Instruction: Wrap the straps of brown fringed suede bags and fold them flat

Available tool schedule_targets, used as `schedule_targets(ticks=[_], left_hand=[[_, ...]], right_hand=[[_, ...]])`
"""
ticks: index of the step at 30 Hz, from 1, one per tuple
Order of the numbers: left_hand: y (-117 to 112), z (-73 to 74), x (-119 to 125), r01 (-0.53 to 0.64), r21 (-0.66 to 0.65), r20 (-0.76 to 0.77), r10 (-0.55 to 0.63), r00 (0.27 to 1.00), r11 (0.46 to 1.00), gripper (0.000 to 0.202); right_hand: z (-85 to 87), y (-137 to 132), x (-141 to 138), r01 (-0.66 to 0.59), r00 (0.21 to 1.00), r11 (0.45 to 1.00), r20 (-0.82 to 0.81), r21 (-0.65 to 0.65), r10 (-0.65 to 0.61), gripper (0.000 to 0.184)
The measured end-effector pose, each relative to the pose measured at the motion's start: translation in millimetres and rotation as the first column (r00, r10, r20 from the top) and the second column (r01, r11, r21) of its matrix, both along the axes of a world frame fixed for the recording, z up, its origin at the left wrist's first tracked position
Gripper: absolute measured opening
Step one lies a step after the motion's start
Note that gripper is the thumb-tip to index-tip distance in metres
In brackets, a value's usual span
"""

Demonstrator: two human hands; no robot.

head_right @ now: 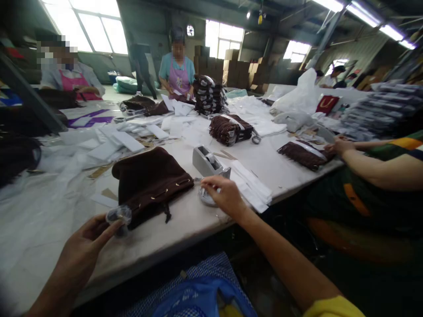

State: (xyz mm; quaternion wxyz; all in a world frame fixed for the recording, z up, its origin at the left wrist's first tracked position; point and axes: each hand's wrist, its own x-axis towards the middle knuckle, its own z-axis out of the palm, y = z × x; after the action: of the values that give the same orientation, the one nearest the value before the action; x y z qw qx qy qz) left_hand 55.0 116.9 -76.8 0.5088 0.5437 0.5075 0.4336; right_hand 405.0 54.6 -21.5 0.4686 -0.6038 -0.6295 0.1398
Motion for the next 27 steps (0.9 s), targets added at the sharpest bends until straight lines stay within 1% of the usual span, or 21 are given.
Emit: schedule_targets(ticks=[1, 2, 3, 4, 5, 7, 10, 13, 17, 21, 24, 27], left_hand=[[-0.2, 0.0, 0.3, 0.009, -0.007, -0.003, -0.009, 1.000, 1.000, 0.041], [-0.6, -0.2, 0.7, 0.017, -0.013, -0.003, -0.017, 1.000, 1.000, 0.041], [-1.0, -0.7, 1.1, 0.026, -0.017, -0.001, -0.026, 1.000, 1.000, 0.041], [-1.4, -1.7, 1.5, 0.028, -0.018, 0.003, -0.028, 1.000, 0.999, 0.040], [-1.7, -3.0, 1.7, 0.027, -0.021, 0.006, -0.027, 1.000, 0.999, 0.040], [-2.2, -6.3, 1.2, 0.023, -0.028, 0.011, -0.023, 1.000, 0.999, 0.041], [-2.3, -10.6, -1.0, 0.016, -0.042, 0.014, -0.015, 1.000, 0.999, 0.042], [-2.3, -11.1, -2.6, 0.014, -0.050, 0.015, -0.013, 1.000, 0.999, 0.042], [-2.9, -8.6, -1.7, 0.008, -0.059, 0.003, -0.008, 1.000, 0.998, 0.044], [-2.0, -10.7, -0.3, -0.011, -0.039, -0.002, 0.011, 1.000, 0.999, 0.042], [-0.3, -13.8, -0.3, -0.016, 0.000, -0.032, 0.016, 0.999, 1.000, 0.040], [0.5, -13.3, -0.1, -0.019, 0.079, -0.071, 0.024, 0.997, 0.997, 0.040]], right_hand=[[2.6, 12.8, 20.9, 0.120, 0.991, 0.990, 0.045, 0.071, -0.123, 0.018], [4.3, 25.4, 40.6, 0.203, 0.975, 0.975, 0.071, 0.095, -0.210, 0.018], [5.2, 37.1, 57.9, 0.258, 0.963, 0.965, 0.070, 0.051, -0.261, 0.018], [5.3, 47.0, 72.3, 0.277, 0.961, 0.959, 0.021, -0.056, -0.276, 0.018], [4.6, 54.7, 83.4, 0.255, 0.964, 0.954, -0.030, -0.157, -0.263, 0.019], [1.7, 63.5, 96.1, 0.176, 0.969, 0.940, -0.118, -0.293, -0.218, 0.026], [-2.7, 64.9, 99.1, 0.078, 0.959, 0.932, -0.229, -0.354, -0.168, 0.035], [-1.0, 61.6, 95.3, 0.040, 0.919, 0.924, -0.348, -0.381, -0.184, 0.036], [11.4, 53.5, 90.3, 0.047, 0.869, 0.934, -0.447, -0.354, -0.213, 0.031], [21.1, 36.6, 88.7, 0.085, 0.824, 0.949, -0.514, -0.303, -0.238, 0.033], [18.1, 21.4, 89.0, 0.102, 0.814, 0.933, -0.510, -0.345, -0.278, 0.039], [8.1, 9.8, 87.5, 0.128, 0.808, 0.910, -0.490, -0.394, -0.326, 0.044]])
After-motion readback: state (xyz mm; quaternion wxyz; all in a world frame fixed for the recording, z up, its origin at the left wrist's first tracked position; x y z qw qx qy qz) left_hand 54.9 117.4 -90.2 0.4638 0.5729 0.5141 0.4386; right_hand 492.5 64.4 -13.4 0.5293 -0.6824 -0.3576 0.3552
